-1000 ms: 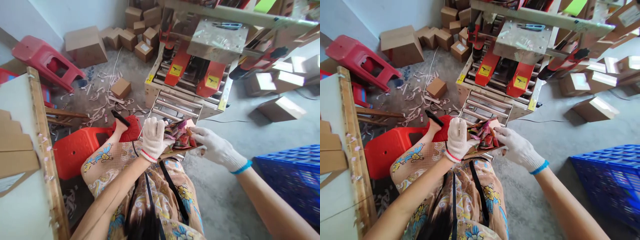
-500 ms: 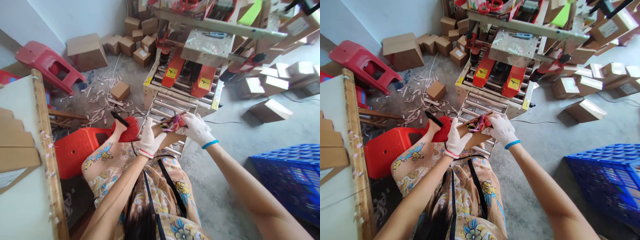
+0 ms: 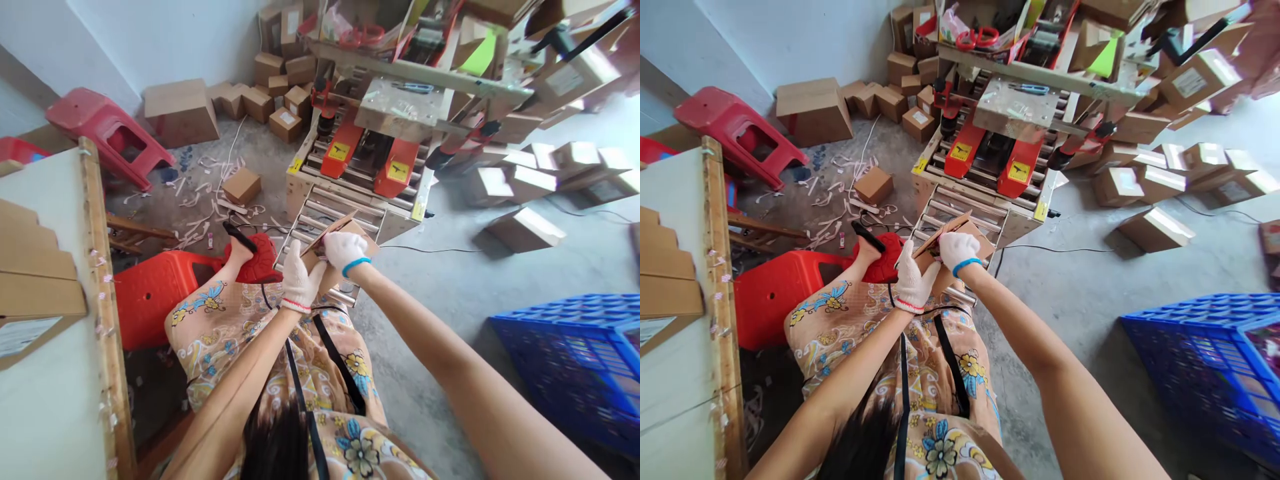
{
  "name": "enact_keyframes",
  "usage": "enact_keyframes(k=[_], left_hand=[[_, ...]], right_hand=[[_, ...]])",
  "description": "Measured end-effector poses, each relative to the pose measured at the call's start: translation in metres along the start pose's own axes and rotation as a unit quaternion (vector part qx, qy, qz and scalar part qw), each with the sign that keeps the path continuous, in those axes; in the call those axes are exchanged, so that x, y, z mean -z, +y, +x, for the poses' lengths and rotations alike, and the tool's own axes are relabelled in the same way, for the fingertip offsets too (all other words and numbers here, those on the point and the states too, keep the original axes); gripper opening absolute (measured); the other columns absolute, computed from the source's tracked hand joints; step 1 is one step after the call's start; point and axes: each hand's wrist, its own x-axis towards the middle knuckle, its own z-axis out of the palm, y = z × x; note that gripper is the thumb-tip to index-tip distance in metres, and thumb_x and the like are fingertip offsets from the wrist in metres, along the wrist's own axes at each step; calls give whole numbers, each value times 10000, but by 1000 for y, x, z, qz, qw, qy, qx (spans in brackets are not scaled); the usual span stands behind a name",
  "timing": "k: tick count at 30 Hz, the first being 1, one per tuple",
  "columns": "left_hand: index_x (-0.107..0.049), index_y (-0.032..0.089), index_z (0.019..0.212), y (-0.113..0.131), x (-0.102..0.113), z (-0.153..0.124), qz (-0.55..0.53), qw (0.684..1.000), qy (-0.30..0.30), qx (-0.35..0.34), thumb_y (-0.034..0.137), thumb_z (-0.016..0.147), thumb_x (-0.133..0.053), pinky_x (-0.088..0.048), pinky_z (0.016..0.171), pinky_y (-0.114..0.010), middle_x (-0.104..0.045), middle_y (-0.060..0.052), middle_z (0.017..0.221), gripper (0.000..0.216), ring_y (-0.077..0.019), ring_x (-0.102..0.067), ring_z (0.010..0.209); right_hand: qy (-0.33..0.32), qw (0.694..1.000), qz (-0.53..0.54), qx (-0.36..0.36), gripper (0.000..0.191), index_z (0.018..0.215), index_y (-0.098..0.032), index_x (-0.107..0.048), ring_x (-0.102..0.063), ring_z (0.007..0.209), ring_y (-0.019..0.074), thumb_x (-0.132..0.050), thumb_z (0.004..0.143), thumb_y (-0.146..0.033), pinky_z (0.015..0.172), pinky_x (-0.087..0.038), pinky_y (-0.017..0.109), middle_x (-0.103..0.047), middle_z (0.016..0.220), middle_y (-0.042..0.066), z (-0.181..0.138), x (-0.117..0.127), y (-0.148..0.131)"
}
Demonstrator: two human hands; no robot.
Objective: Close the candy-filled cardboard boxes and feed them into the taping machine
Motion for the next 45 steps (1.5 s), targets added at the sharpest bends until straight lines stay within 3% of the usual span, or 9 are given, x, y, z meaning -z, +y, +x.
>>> enact_keyframes(k=[3, 8, 15, 20, 26, 33, 39, 43, 45], left_hand=[[-305, 118, 1618, 0, 2, 3, -7, 1000, -2, 15, 541, 928, -710, -363, 1277, -583, -464, -269, 1617, 905, -380, -437, 1539], [-318, 151, 1631, 1, 3, 3, -26, 999, 8, 47, 530, 894, -752, -324, 1302, -571, -413, -242, 1665, 936, -382, -388, 1568], [-325, 125, 1631, -1, -4, 5, -33, 999, 26, 35, 538, 928, -704, -353, 1290, -535, -443, -252, 1643, 899, -365, -436, 1541], [-322, 126, 1645, -6, -1, 9, -3, 1000, 17, -17, 595, 964, -643, -424, 1232, -518, -526, -247, 1578, 887, -348, -534, 1460], [-728, 237, 1341, 6, 14, -7, 27, 989, -115, -86, 794, 880, -611, -514, 1118, -499, -649, -171, 1374, 733, -357, -637, 1283], [-790, 241, 1025, 32, 12, -9, -117, 983, -125, 72, 584, 1050, -505, -562, 1026, -386, -730, -72, 1042, 447, -223, -696, 1049], [-571, 266, 1529, 15, -21, 42, -201, 957, -184, 102, 506, 1046, -549, -351, 1310, -457, -560, -79, 1594, 540, -252, -489, 1509], [-511, 310, 1590, 12, -38, 40, -189, 954, -213, 98, 536, 1060, -506, -235, 1359, -478, -441, -47, 1690, 576, -260, -368, 1592], [-493, 327, 1604, 12, -42, 34, -175, 958, -207, 93, 546, 1050, -525, -242, 1356, -484, -411, -45, 1706, 596, -276, -356, 1597]], right_hand=[[5, 1000, 10, 6, 323, 1098, 29, -729, -735, 1060, 482, -506, 907, -108, 764, -576, 535, -726, 1018, 354, 1, 0, -5], [28, 996, 48, 76, 381, 1289, -186, -712, -738, 1086, 284, -449, 1024, -258, 874, -585, 360, -773, 1185, 157, -24, 14, 41], [263, 941, 181, 113, 695, 1636, -206, -420, -471, 1489, 352, -566, 967, -326, 1219, -419, 540, -471, 1645, 155, -32, 15, 56], [229, 947, 101, 201, 806, 1637, -142, -395, -214, 1613, 449, -635, 957, -501, 1296, -193, 671, -368, 1704, 193, -46, -35, 48], [184, 951, 93, 229, 625, 1591, -170, -478, -256, 1611, 404, -439, 1054, -487, 1302, -97, 694, -430, 1679, 164, -44, -80, 98], [218, 916, 315, 119, 879, 1717, -165, -124, -91, 1667, 339, -402, 1018, -619, 1314, -230, 599, -162, 1784, 156, -7, -90, 110], [229, 927, 283, 90, 542, 1430, -189, -627, -401, 1524, 330, -586, 941, -420, 1295, -309, 530, -532, 1579, 144, -2, -59, 87], [216, 946, 241, -18, 391, 1266, -205, -735, -548, 1347, 334, -543, 929, -252, 1164, -453, 486, -644, 1442, 142, 5, -40, 63], [212, 942, 260, -3, 429, 1292, -200, -734, -532, 1380, 327, -507, 929, -217, 1190, -430, 485, -645, 1457, 134, 5, -41, 64]])
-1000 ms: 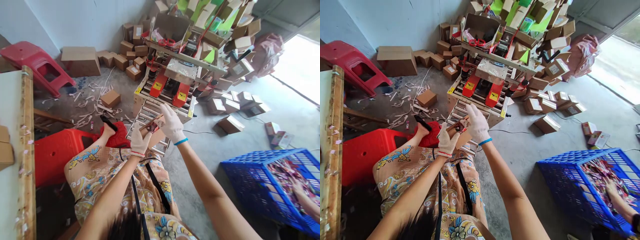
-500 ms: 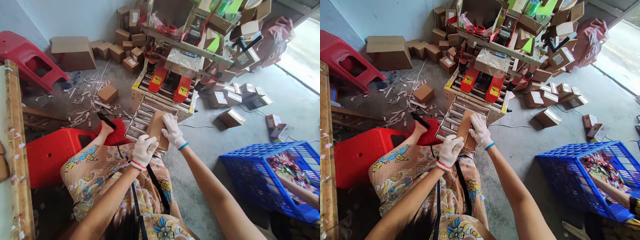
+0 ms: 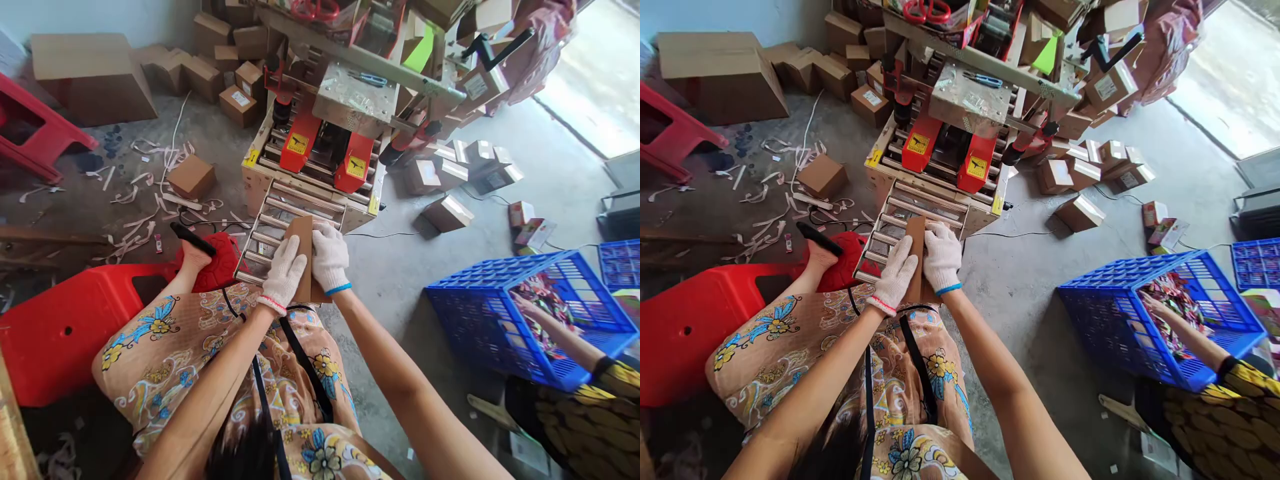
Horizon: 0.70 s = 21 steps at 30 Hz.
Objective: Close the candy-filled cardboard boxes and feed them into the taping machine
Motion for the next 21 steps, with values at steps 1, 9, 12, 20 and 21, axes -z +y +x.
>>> enact_keyframes(k=[1, 9, 12, 20, 21], left_hand=[[-488, 327, 1608, -1, -2, -1, 10, 1000, 3, -4, 537, 1048, -535, -252, 1351, -489, -404, -51, 1709, 600, -285, -356, 1597], [-431, 256, 1639, 25, -3, 10, 176, 982, -46, 40, 321, 1011, -577, -361, 1281, -542, -353, -164, 1712, 648, -356, -387, 1571], [-427, 236, 1639, 41, 0, 13, 222, 970, -77, 62, 301, 1023, -537, -399, 1252, -522, -338, -187, 1711, 629, -363, -436, 1539], [-403, 240, 1656, 54, 3, 11, 260, 959, -90, 68, 323, 1045, -501, -413, 1226, -546, -328, -221, 1701, 624, -403, -464, 1512], [-403, 249, 1656, 53, 3, 10, 256, 960, -90, 65, 329, 1045, -501, -413, 1226, -547, -331, -215, 1701, 624, -402, -467, 1510]], right_hand=[[-7, 999, 31, 19, 460, 1329, -202, -722, -507, 1422, 320, -506, 923, -215, 1227, -397, 489, -630, 1487, 122, -1, 0, 5], [-4, 895, 444, -43, 810, 1662, -309, -371, -386, 1582, 277, -632, 931, -542, 1314, -340, 495, -376, 1722, 23, -21, -4, 55], [21, 901, 432, -29, 792, 1629, -343, -436, -326, 1612, 266, -717, 909, -515, 1360, -243, 480, -376, 1722, -7, -26, -10, 53], [37, 951, 308, 8, 724, 1672, -312, -356, -279, 1631, 240, -552, 976, -354, 1367, -215, 501, -331, 1742, -3, -28, -18, 51], [37, 962, 270, 23, 711, 1670, -302, -363, -258, 1639, 234, -521, 978, -315, 1373, -190, 500, -329, 1743, -2, -27, -20, 51]])
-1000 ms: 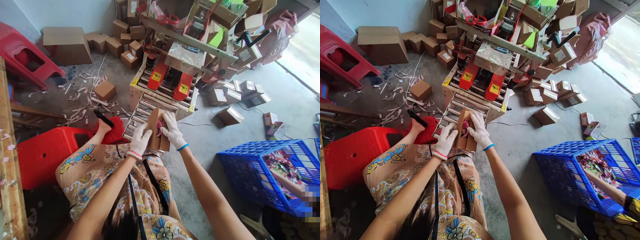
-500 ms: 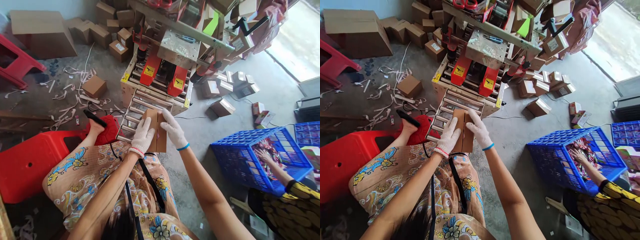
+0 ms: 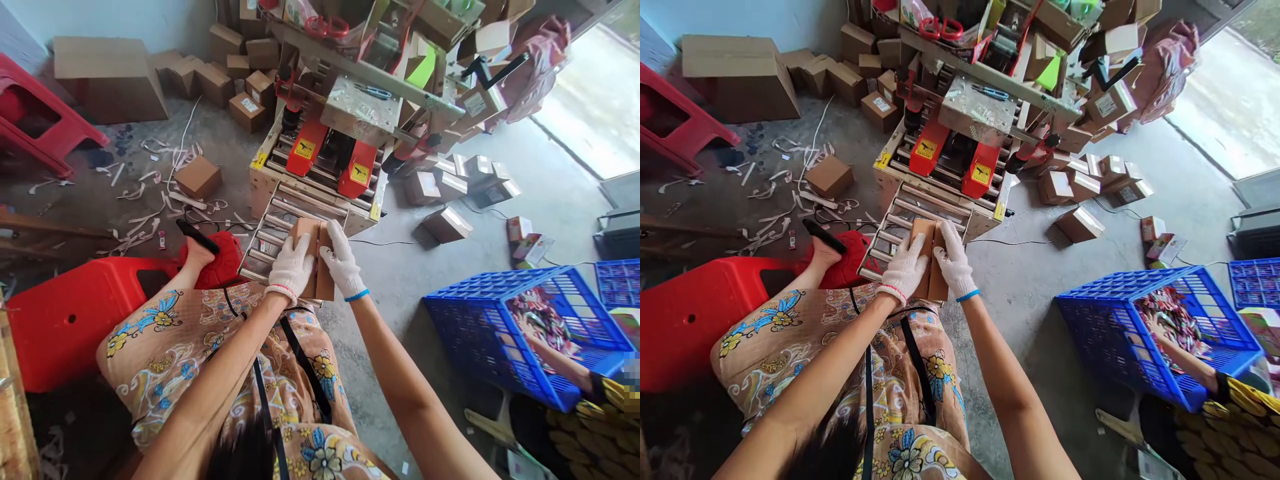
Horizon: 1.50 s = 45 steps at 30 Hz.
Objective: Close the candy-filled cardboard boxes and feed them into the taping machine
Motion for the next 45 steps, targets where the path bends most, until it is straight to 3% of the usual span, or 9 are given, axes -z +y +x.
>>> enact_keyframes(k=[11, 16, 20, 23, 27, 31, 35, 40, 45], left_hand=[[-405, 244, 1647, -17, -10, 5, -97, 995, 5, -19, 345, 989, -595, -351, 1278, -543, -276, -161, 1745, 692, -364, -352, 1585], [-425, 275, 1633, -17, -9, 1, -105, 994, 2, -3, 360, 960, -653, -361, 1273, -542, -266, -156, 1747, 716, -379, -343, 1589], [-413, 282, 1640, -16, -6, 1, -100, 995, -13, 2, 372, 965, -654, -363, 1269, -537, -273, -163, 1735, 723, -380, -333, 1593], [-394, 269, 1652, -7, 0, 2, -50, 999, -19, -3, 370, 929, -697, -405, 1230, -562, -309, -188, 1711, 791, -422, -421, 1532], [-387, 253, 1657, 4, 3, 5, 6, 1000, -8, 3, 349, 873, -745, -467, 1151, -612, -390, -224, 1638, 867, -469, -552, 1397], [-385, 292, 1654, -9, -6, 7, -76, 997, -12, -12, 343, 917, -699, -385, 1254, -546, -290, -160, 1713, 803, -409, -385, 1555], [-407, 296, 1644, -24, -13, 10, -127, 991, -32, -27, 322, 952, -662, -312, 1304, -530, -208, -125, 1763, 738, -384, -250, 1625], [-445, 294, 1629, -16, -7, 9, -69, 997, -10, -29, 319, 944, -672, -366, 1270, -552, -260, -134, 1749, 722, -425, -364, 1567], [-483, 289, 1611, -19, 3, 0, -97, 994, -5, -43, 357, 1045, -487, -330, 1300, -509, -351, -105, 1725, 571, -349, -349, 1593]], right_hand=[[-70, 977, -198, 43, 776, 1722, -206, -205, -109, 1671, 255, -395, 971, -164, 1372, -150, 538, -208, 1783, 63, 5, -13, -2], [-36, 999, 15, -32, 777, 1712, -288, -242, -200, 1653, 230, -518, 992, -381, 1376, -139, 500, -250, 1769, 0, 3, -2, -1], [5, 961, 263, -81, 834, 1706, -367, -214, -311, 1617, 219, -578, 972, -523, 1365, -220, 502, -301, 1749, -32, -1, 9, -5], [30, 950, 300, -80, 849, 1695, -375, -250, -307, 1618, 221, -632, 951, -519, 1368, -221, 496, -313, 1745, -32, -3, 8, -7], [27, 979, 190, -63, 800, 1691, -388, -267, -283, 1628, 238, -618, 979, -494, 1369, -207, 514, -295, 1752, -40, -7, 0, -3], [5, 1000, -5, 9, 671, 1698, -403, -241, -247, 1641, 229, -456, 1062, -414, 1381, -159, 507, -259, 1766, -62, -9, -5, 2], [-24, 989, -140, 27, 678, 1723, -364, -148, -186, 1658, 244, -341, 1075, -311, 1379, -139, 542, -214, 1782, -33, -5, -11, 1], [-55, 978, -200, 27, 694, 1732, -298, -116, -160, 1663, 274, -293, 1063, -254, 1361, -136, 603, -222, 1781, 43, 2, -12, -7], [-170, 943, -270, 90, 824, 1730, -221, -141, -123, 1655, 400, -482, 1025, -478, 1300, -183, 719, -208, 1773, 153, -36, -1, -35]])
